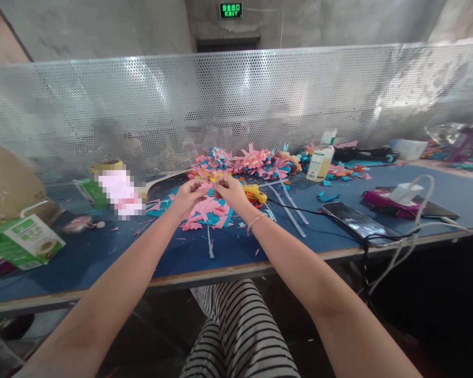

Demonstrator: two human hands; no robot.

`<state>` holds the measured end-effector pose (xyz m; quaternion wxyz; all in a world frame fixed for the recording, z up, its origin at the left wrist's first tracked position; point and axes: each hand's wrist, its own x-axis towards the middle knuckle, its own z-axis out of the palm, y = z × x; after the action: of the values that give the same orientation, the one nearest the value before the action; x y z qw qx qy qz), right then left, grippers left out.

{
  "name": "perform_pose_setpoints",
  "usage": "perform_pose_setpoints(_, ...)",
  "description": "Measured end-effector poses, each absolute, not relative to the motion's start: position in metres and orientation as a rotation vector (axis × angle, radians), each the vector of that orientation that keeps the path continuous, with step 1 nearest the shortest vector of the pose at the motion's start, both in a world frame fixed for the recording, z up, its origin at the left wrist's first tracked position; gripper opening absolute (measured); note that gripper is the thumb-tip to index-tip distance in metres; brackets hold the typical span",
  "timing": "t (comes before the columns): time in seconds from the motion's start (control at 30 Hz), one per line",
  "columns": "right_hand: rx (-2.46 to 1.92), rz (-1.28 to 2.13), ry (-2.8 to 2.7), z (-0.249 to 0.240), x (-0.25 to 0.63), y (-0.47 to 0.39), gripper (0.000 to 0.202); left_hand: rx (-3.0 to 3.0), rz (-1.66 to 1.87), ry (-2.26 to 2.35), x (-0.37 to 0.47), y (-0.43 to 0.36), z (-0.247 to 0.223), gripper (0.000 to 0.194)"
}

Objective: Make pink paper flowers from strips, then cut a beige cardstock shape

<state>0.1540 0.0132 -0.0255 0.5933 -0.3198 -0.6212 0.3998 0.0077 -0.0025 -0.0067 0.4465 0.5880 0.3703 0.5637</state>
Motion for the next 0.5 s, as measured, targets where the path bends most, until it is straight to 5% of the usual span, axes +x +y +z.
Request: perform_pose_setpoints(0.5, -0.778, 0.835, -1.498, -0.0249, 0.1560, 0.0130, 0.020, 1.467, 1.532, 0.987, 0.0035, 0.0069, -0.0089, 0.021)
